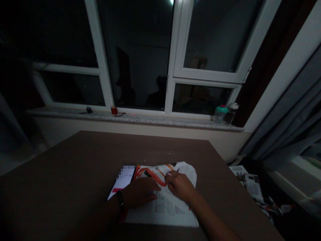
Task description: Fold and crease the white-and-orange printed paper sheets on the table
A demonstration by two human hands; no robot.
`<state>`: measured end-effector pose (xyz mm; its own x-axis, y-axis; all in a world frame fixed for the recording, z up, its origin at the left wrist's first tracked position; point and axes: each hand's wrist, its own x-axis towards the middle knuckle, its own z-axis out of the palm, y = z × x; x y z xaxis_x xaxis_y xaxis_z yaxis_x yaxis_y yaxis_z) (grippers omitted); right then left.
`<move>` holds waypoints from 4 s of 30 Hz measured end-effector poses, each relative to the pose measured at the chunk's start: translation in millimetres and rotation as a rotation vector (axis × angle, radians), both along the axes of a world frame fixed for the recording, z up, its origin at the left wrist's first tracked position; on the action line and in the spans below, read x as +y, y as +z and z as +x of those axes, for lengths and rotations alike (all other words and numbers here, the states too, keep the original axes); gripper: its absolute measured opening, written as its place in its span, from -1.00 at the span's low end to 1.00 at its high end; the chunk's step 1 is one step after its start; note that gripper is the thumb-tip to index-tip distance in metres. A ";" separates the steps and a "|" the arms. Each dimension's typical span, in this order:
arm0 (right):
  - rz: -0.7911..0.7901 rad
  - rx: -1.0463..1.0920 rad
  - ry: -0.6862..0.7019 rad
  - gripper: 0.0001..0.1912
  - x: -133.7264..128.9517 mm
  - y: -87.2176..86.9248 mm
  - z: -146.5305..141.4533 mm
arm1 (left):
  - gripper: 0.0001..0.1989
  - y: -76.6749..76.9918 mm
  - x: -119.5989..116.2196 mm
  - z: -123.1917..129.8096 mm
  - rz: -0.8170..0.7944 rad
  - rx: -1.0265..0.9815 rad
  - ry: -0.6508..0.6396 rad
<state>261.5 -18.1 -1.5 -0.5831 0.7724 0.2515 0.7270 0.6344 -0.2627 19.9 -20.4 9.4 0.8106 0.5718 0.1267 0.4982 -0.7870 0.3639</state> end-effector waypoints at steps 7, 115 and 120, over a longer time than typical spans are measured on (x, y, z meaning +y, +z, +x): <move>-0.020 0.176 0.034 -0.72 -4.8 -9.7 7.5 | -0.71 1.0 -0.5 -1.9 0.030 -0.013 -0.015; -0.146 0.294 0.199 -0.69 -14.3 -0.2 11.8 | -0.39 -3.5 -7.2 4.0 0.062 0.098 0.026; -0.122 0.325 0.149 -0.71 -17.9 -6.3 9.3 | -0.36 -4.9 -7.4 4.4 0.063 0.085 0.016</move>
